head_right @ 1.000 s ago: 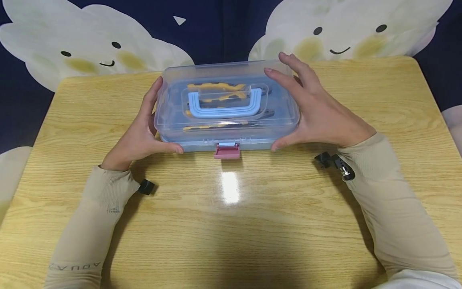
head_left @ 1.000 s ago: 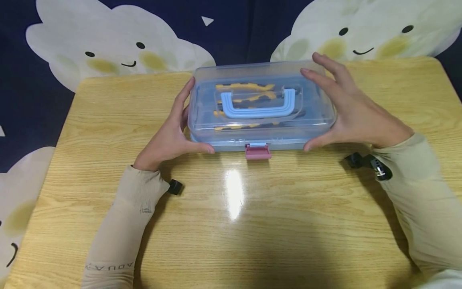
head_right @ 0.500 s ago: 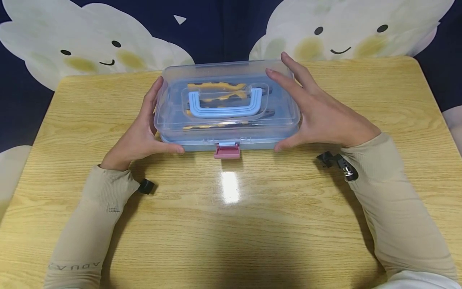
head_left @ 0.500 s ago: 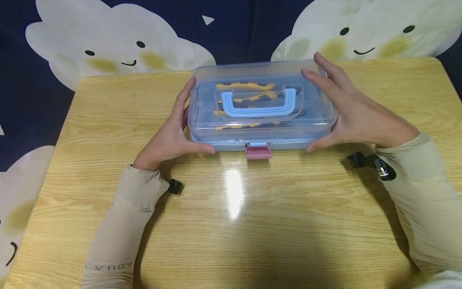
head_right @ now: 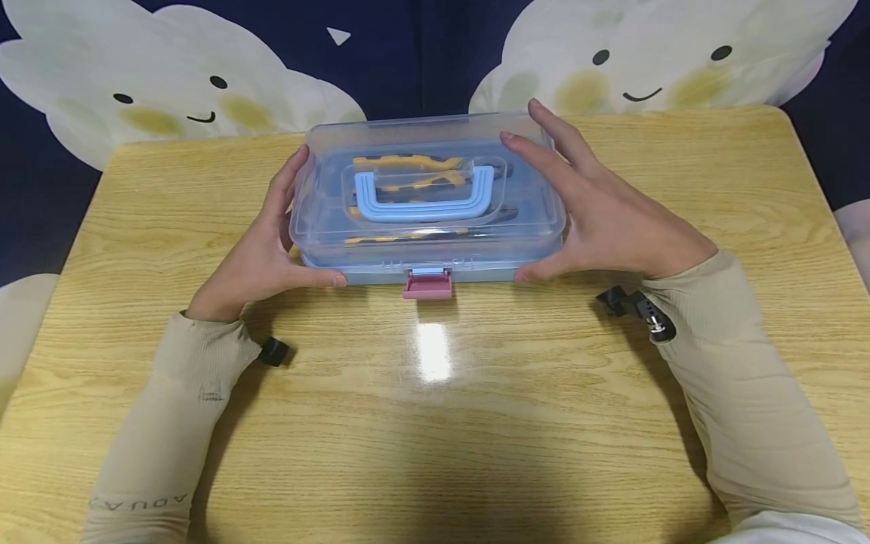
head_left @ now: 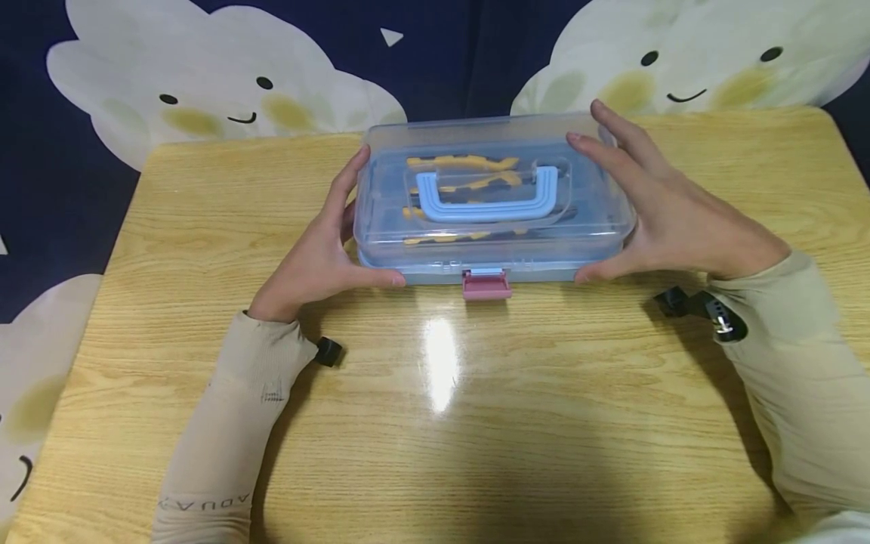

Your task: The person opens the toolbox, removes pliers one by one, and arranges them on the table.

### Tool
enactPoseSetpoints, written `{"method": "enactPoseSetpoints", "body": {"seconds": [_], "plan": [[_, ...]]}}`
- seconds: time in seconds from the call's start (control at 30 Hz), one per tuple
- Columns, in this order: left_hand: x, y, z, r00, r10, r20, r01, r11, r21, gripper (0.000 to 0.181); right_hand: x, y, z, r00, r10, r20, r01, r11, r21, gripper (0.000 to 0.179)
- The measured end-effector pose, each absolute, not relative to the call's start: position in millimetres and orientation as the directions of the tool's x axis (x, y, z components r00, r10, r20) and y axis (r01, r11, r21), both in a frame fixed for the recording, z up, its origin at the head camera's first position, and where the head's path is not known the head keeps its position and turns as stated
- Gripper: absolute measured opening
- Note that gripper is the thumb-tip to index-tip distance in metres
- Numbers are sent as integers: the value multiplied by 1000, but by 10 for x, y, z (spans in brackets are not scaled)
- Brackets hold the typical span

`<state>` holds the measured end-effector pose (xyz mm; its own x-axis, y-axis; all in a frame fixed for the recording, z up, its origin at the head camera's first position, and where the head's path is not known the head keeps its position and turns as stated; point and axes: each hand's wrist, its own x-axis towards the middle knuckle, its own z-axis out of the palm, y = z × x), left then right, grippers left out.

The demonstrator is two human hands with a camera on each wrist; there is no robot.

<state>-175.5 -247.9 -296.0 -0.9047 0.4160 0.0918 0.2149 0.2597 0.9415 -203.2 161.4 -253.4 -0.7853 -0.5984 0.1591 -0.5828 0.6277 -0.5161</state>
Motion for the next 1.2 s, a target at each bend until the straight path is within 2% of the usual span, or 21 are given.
{"method": "enactPoseSetpoints", "body": {"seconds": [0.6, 0.87, 1.2], "plan": [[-1744, -2491, -2954, -906, 411, 99, 227, 276, 934, 143, -2080, 1642, -2593, -773, -603, 195, -595, 583, -553, 163], [-1736, -2502, -2941, -916, 393, 81, 216, 313, 925, 141, -2086, 1612, -2591, -828, -551, 106, -508, 656, -559, 150], [-1699, -2530, -2953, -921, 382, 76, 216, 338, 916, 139, -2058, 1566, -2547, -841, -539, 46, -479, 703, -526, 146]]}}
